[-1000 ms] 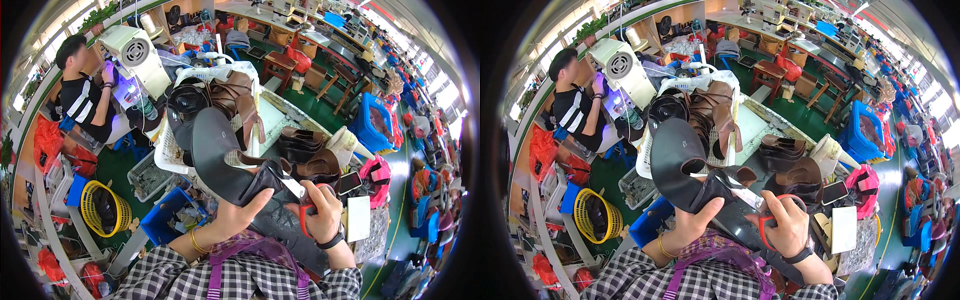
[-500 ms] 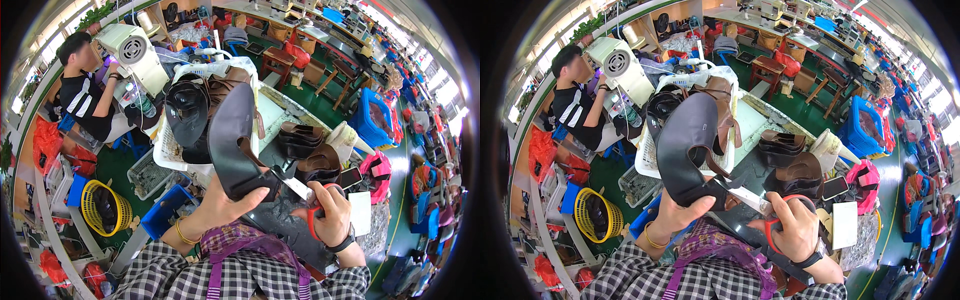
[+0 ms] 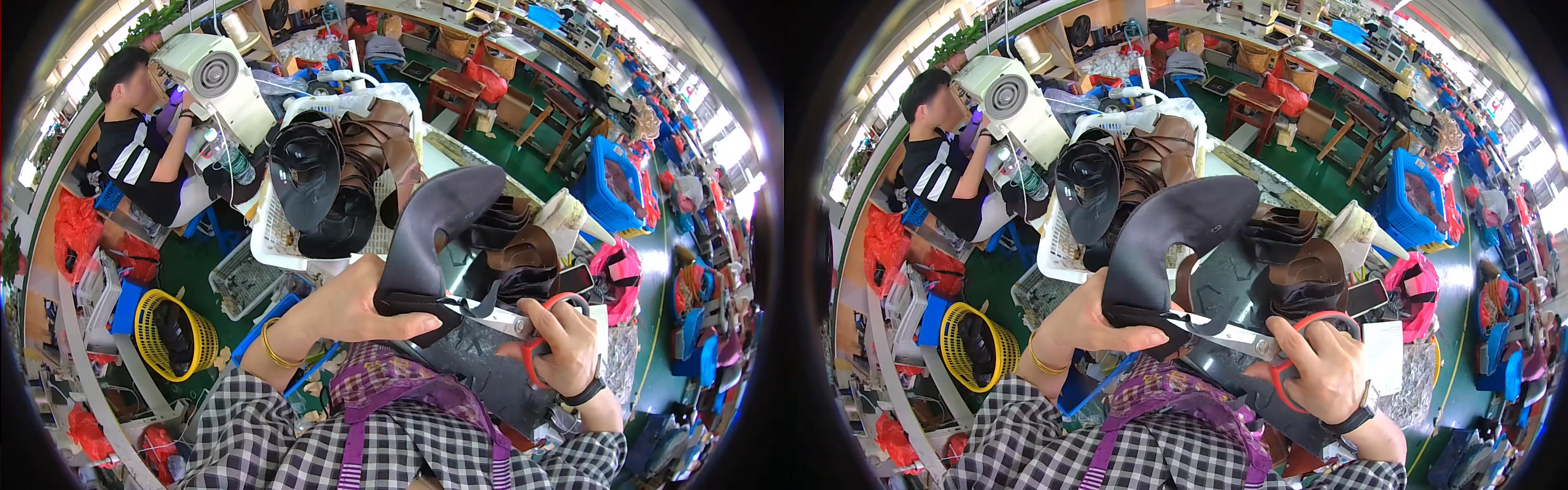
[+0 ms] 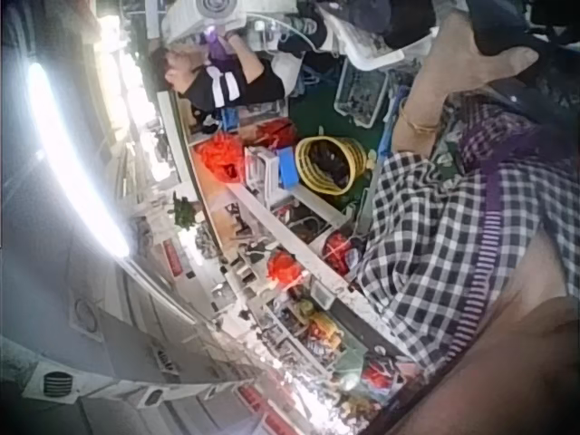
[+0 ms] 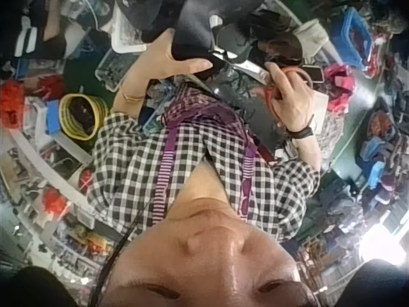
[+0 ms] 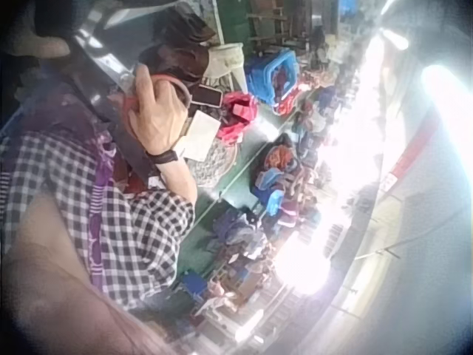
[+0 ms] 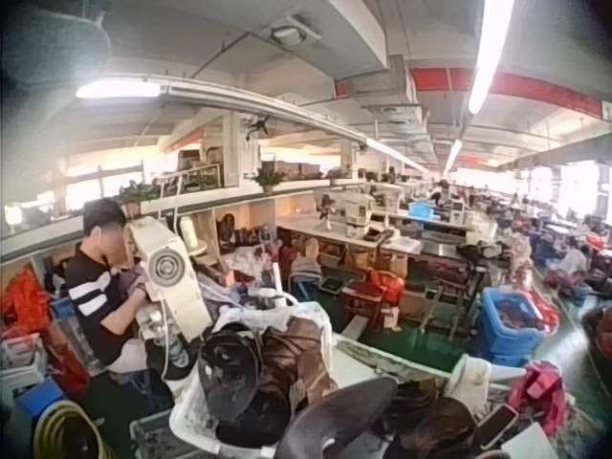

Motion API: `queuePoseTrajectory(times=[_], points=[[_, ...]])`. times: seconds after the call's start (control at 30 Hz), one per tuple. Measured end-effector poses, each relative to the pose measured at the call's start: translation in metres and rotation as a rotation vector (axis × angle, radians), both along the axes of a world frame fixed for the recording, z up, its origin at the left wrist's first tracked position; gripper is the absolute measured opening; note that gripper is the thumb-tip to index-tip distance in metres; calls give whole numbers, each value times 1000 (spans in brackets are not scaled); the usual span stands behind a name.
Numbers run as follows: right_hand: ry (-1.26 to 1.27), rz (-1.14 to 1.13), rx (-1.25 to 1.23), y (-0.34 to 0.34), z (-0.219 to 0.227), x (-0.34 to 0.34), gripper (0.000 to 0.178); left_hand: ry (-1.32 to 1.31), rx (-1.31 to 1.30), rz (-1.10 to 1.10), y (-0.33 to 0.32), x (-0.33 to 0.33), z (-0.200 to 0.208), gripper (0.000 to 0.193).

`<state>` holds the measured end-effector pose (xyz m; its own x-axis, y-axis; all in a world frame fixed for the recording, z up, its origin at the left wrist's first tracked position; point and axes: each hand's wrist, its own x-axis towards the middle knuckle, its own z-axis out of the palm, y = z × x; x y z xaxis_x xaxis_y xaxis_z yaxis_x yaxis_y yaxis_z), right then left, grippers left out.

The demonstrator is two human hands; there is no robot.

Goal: The person trims excess material from leather shoe uppers using scissors, picking pieces from a basket and turning them by hand to cut around the edges.

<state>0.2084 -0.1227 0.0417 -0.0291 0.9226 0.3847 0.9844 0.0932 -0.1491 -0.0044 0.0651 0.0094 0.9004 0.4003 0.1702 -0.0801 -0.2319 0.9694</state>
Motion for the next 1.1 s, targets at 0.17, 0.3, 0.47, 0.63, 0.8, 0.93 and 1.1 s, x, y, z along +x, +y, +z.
queuePoseTrajectory(times=[0.17, 0.3, 0.47, 0.63, 0.8, 0.93, 1.1], points=[[-76, 60, -45, -6, 8, 8, 62, 22, 12, -106, 0, 3, 5, 38], [-143, 88, 2, -6, 5, 16, 64, 244, -8, -184, 7, 5, 17, 34], [-89, 117, 1, -5, 2, 16, 65, 88, 2, -188, 7, 7, 4, 41], [-164, 103, 13, -4, -4, 18, 64, 156, 21, -177, 7, 12, 8, 43], [-54, 88, -18, -3, -11, 19, 61, 128, -12, -261, 16, 5, -12, 41], [-34, 124, -35, 2, -8, 19, 57, 10, -205, -281, 13, 7, -13, 35], [-75, 103, -48, 3, -3, 17, 58, 150, 0, -336, 22, 7, -13, 36]])
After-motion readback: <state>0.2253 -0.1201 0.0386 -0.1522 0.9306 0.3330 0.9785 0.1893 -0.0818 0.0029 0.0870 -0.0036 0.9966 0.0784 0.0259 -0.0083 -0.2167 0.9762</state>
